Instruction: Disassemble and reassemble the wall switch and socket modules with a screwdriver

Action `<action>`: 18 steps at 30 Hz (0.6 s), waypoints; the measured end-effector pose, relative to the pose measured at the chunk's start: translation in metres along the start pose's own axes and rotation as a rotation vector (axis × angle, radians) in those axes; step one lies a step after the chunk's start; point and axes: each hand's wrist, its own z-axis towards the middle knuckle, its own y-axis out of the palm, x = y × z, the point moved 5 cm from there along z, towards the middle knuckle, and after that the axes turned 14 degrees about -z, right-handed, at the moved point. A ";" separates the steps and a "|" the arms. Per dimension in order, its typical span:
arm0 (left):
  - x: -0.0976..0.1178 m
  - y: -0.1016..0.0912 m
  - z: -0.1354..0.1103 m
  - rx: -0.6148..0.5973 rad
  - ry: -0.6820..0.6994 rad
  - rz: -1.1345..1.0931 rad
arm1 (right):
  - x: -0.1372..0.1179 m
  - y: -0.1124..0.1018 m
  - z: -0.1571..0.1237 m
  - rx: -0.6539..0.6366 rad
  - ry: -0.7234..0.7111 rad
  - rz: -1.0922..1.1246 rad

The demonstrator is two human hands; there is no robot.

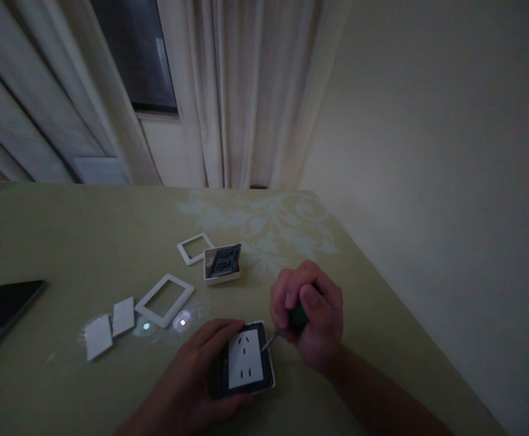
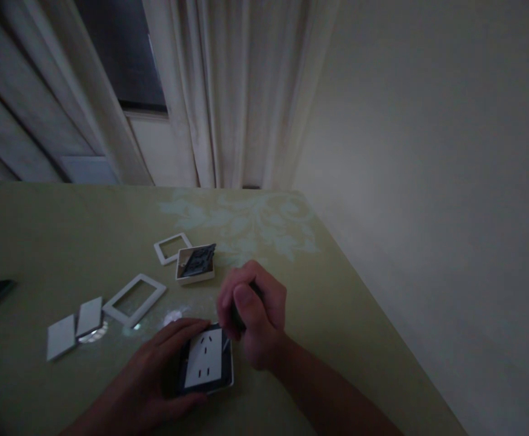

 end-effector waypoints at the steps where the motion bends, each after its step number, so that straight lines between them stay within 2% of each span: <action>1: 0.001 0.000 0.001 0.001 0.007 -0.001 | -0.007 0.001 0.001 -0.051 -0.065 -0.091; 5: 0.006 -0.002 0.003 0.008 0.035 0.000 | -0.034 0.004 0.007 -0.254 -0.372 -0.654; 8: 0.007 -0.001 0.004 -0.015 0.033 -0.028 | -0.042 0.003 0.009 -0.382 -0.422 -0.955; 13: 0.008 -0.002 0.004 -0.002 0.062 -0.017 | -0.052 0.002 0.008 -0.522 -0.433 -1.063; 16: 0.008 -0.001 0.004 -0.015 0.064 -0.012 | -0.056 0.001 0.011 -0.531 -0.412 -1.161; 18: 0.008 -0.001 0.004 -0.021 0.071 -0.007 | -0.057 0.001 0.013 -0.544 -0.374 -1.136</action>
